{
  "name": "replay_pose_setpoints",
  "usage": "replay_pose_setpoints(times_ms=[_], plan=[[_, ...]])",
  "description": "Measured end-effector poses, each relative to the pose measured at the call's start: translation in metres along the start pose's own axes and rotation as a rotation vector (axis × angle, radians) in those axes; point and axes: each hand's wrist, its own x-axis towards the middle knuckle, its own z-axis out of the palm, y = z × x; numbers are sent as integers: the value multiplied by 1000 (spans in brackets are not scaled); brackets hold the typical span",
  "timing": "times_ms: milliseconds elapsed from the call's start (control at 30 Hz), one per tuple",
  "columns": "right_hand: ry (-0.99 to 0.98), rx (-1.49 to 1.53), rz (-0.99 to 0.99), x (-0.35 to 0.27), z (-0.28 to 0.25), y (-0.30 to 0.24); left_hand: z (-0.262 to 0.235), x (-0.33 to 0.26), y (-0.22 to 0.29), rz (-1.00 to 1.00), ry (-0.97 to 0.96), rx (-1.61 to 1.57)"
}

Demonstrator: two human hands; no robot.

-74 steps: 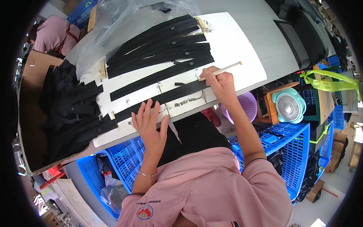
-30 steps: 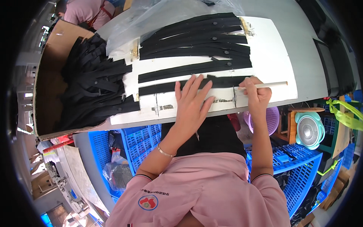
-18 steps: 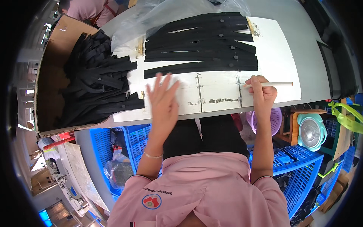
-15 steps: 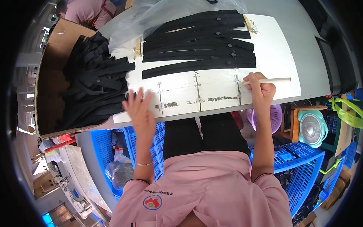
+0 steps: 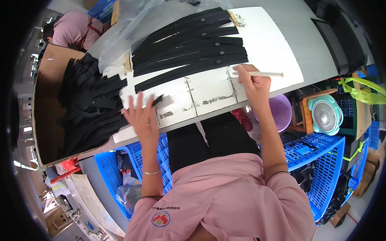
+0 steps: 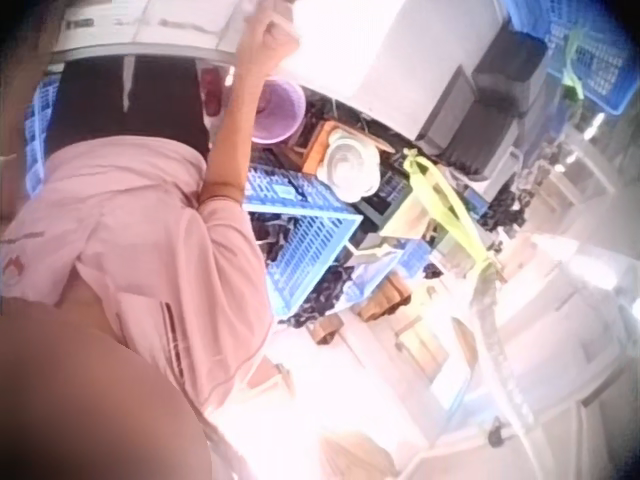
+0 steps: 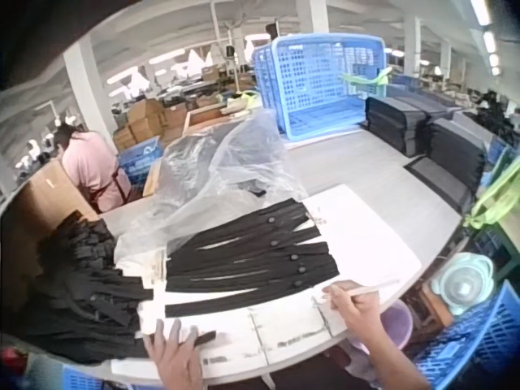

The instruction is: Marking specific measurement points on zipper strips using a white template board and a pen.

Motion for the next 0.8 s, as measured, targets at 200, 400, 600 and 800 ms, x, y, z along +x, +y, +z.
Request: replay_pose_setpoints(times_ms=[200, 400, 600, 800], plan=[[-162, -521, -492, -34, 23, -12, 32, 13, 82, 75, -265, -160], [-295, -781, -608, -57, 15, -2, 26, 3, 86, 108, -307, -189], [-231, -1045, -548, -42, -42, 13, 6, -19, 65, 20, -350, -115], [-198, -1098, -609, -39, -55, 17, -2, -38, 43, -107, -266, -60]])
